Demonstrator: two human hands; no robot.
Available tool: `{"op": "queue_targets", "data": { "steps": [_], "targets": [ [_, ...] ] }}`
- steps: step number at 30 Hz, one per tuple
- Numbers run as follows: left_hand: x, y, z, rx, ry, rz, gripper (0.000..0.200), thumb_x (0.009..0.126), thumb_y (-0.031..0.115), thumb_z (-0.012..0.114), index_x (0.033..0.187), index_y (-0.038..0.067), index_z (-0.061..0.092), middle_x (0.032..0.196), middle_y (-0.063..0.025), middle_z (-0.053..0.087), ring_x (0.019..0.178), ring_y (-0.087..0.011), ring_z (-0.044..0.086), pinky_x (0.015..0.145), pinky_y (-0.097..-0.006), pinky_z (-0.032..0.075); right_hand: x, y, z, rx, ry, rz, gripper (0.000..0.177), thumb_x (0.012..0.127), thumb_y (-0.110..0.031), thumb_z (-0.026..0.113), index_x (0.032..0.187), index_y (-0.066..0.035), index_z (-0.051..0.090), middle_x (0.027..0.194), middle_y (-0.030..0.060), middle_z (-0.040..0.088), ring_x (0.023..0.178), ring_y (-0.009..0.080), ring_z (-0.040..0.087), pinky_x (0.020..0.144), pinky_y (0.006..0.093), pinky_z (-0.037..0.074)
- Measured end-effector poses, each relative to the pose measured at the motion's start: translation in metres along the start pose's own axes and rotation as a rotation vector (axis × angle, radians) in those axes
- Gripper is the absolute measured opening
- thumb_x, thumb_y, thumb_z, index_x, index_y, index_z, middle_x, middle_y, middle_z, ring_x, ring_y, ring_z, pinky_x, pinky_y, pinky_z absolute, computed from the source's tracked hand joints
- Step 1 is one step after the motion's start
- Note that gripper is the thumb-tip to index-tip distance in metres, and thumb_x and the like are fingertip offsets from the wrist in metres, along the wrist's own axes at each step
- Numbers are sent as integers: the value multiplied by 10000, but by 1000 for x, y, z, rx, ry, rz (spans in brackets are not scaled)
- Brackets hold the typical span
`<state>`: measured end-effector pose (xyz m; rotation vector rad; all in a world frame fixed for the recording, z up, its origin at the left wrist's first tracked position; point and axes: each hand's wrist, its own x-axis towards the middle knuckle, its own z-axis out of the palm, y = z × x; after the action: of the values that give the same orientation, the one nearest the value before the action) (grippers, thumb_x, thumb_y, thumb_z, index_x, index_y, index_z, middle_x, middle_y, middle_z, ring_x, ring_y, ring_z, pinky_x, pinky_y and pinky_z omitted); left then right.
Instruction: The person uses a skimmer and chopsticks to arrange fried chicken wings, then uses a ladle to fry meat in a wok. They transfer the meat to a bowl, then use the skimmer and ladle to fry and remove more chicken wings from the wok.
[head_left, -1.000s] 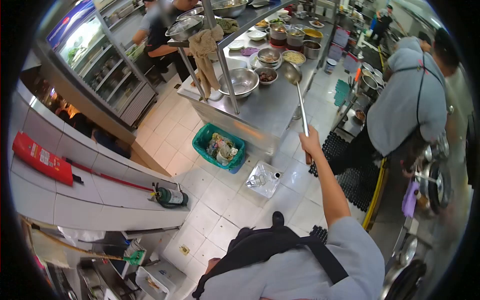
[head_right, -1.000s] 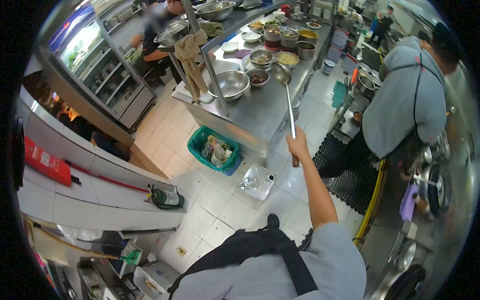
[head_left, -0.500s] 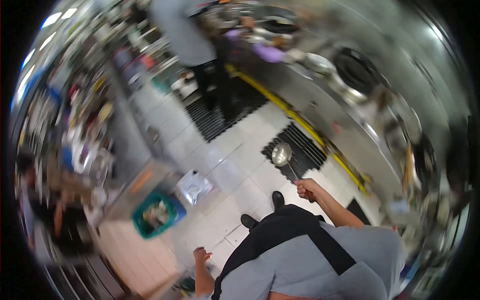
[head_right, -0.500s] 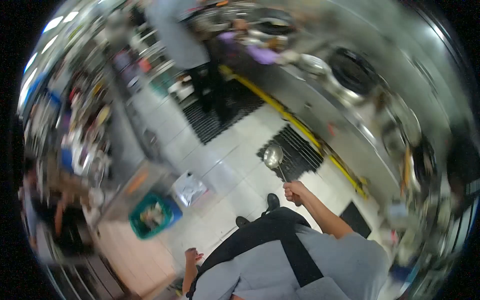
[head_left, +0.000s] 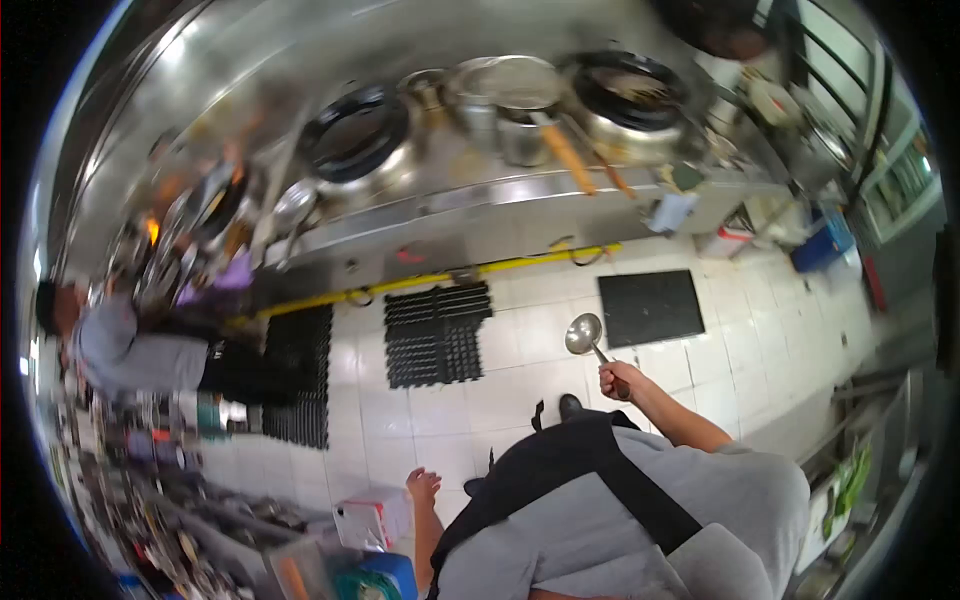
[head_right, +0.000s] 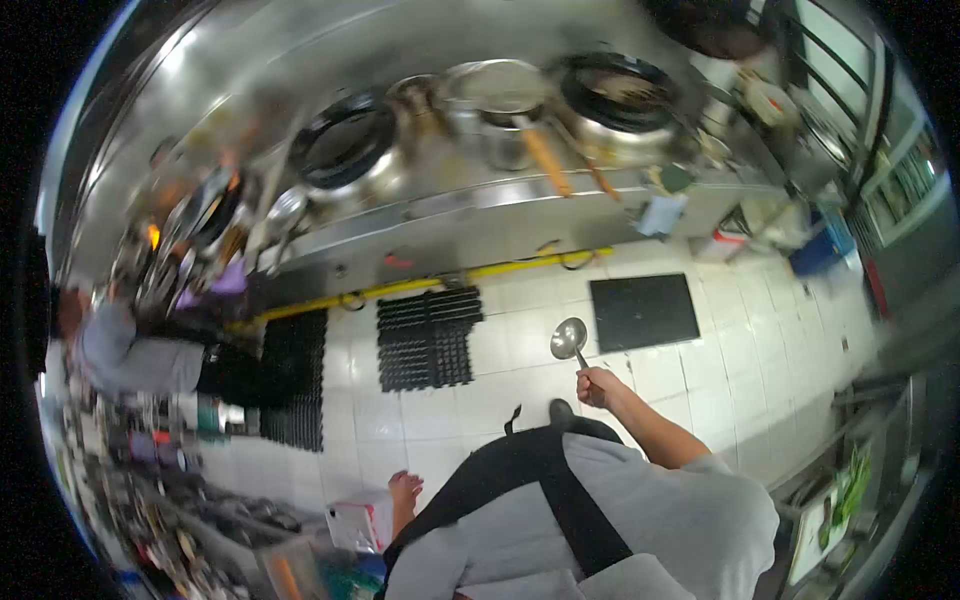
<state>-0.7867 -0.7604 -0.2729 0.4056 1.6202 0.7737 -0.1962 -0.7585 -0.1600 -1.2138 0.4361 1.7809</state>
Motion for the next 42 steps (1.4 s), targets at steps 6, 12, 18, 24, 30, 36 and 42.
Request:
{"op": "queue_targets", "data": {
  "steps": [6,12,18,24,30,36,42],
  "targets": [
    [6,46,245,651,-513,7,395,880,68,564,1266,6,511,890,-159,693,723,-252,713,539,-317,535,-52,-78,-106,368,1,-265,245,961,-92,485,732,-137,410,514,-61,371,395,67,361,404,249,315],
    [25,63,342,1111,-732,25,333,881,88,589,1207,34,549,843,-131,693,665,-244,709,509,-339,513,-123,-148,-131,504,-41,-554,242,959,-125,586,763,-143,445,529,-70,369,389,43,322,397,223,287],
    [56,97,422,1114,-619,33,211,922,150,562,1117,70,555,808,-121,681,652,-258,699,519,-357,503,-170,-217,-131,434,-51,-755,197,945,-138,608,1120,-108,525,595,-71,363,420,42,324,411,218,284],
    [111,105,522,917,-696,-52,212,959,208,536,1125,78,550,802,-140,671,675,-275,691,528,-372,509,-212,-303,-115,240,60,-895,307,940,-131,599,1232,-87,515,608,-54,374,393,34,317,384,221,304],
    [121,110,635,899,-856,126,229,936,158,523,1146,71,548,826,-138,673,667,-258,690,535,-379,520,-217,-411,-109,-340,524,-1040,396,891,-88,618,1268,-16,518,611,-5,482,381,75,414,377,256,348],
    [129,139,711,665,-793,-33,365,849,39,565,1209,7,518,814,-141,661,639,-233,678,476,-299,488,-158,-532,-166,-1156,1096,-1350,563,794,-106,687,1331,-50,526,843,231,679,772,383,687,700,466,543],
    [76,130,702,478,-443,-33,368,836,34,563,1199,-8,523,765,-136,649,616,-246,674,478,-309,486,-112,-655,-222,-1350,1148,-1046,648,798,-139,703,1404,-112,474,1060,266,659,967,459,630,833,525,500]
  ]
}}
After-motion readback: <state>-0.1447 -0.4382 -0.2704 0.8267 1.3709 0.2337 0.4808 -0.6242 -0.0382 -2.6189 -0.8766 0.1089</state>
